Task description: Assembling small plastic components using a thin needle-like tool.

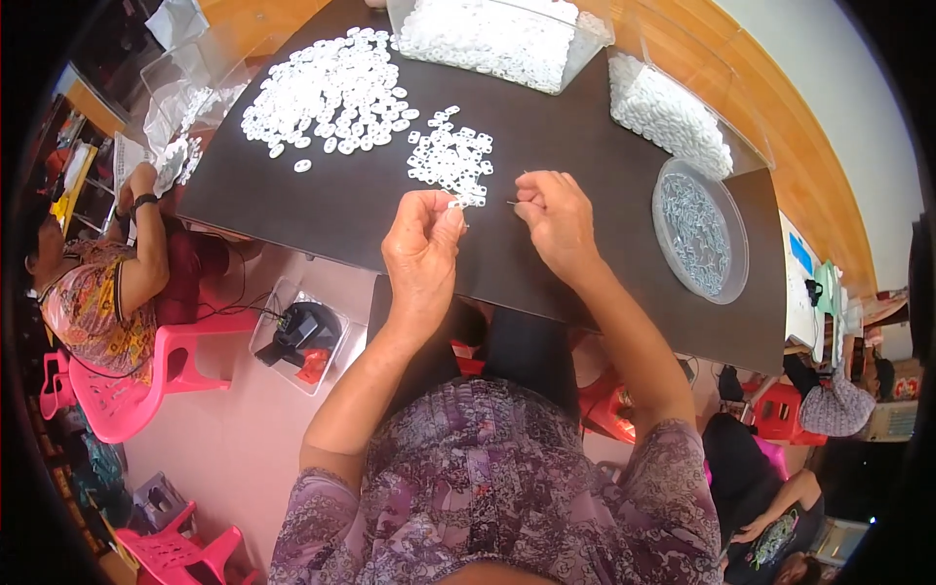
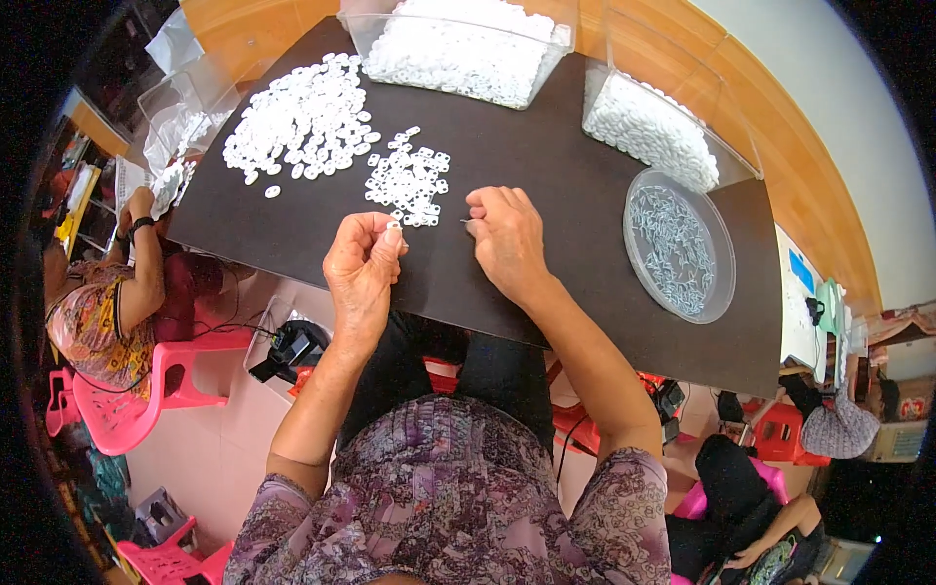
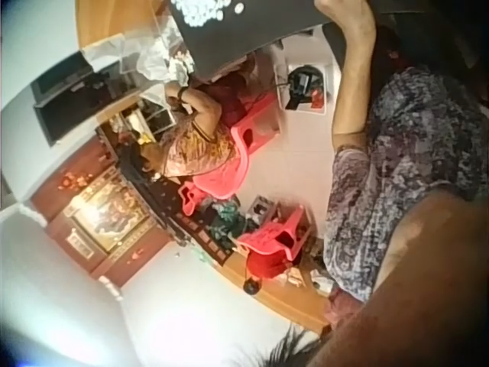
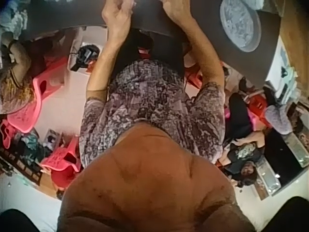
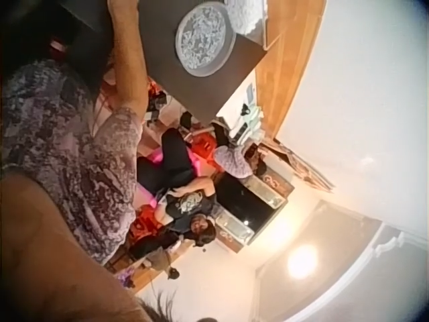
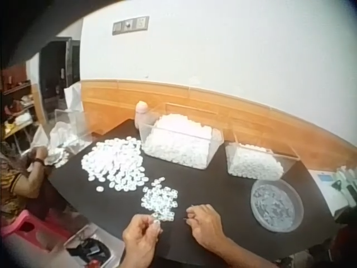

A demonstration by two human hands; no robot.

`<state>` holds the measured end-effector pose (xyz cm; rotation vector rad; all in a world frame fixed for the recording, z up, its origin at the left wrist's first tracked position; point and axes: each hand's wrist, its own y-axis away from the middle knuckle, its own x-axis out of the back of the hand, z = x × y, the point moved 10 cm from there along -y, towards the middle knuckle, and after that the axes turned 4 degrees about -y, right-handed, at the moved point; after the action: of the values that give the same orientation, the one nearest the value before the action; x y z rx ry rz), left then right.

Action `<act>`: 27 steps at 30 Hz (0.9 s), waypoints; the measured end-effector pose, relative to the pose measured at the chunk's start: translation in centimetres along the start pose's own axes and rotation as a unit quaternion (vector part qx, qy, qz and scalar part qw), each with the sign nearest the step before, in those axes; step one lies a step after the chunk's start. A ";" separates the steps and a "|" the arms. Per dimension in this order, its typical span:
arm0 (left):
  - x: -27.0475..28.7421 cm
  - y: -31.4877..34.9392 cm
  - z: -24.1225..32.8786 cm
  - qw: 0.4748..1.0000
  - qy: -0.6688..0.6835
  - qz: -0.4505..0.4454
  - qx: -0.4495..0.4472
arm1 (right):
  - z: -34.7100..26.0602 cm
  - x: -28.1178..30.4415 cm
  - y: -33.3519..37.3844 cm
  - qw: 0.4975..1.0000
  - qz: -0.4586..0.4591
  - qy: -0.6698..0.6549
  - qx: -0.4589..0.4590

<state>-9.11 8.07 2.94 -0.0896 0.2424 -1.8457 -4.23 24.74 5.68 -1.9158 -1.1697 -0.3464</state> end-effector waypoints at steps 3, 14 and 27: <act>0.3 0.1 0.2 1.000 -0.007 0.001 0.000 | -0.2 1.1 0.4 1.000 0.015 0.020 0.007; -0.7 1.6 0.2 0.999 0.040 0.012 0.002 | -5.6 -0.5 2.6 0.986 0.042 -0.162 -0.022; -0.5 3.1 -0.9 0.960 0.224 -0.035 0.165 | -3.3 -1.8 3.8 0.910 0.013 -0.372 -0.180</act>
<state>-6.23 7.84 1.46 0.5636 0.2429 -1.9348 -1.47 20.32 4.62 -2.4904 -1.6433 0.2403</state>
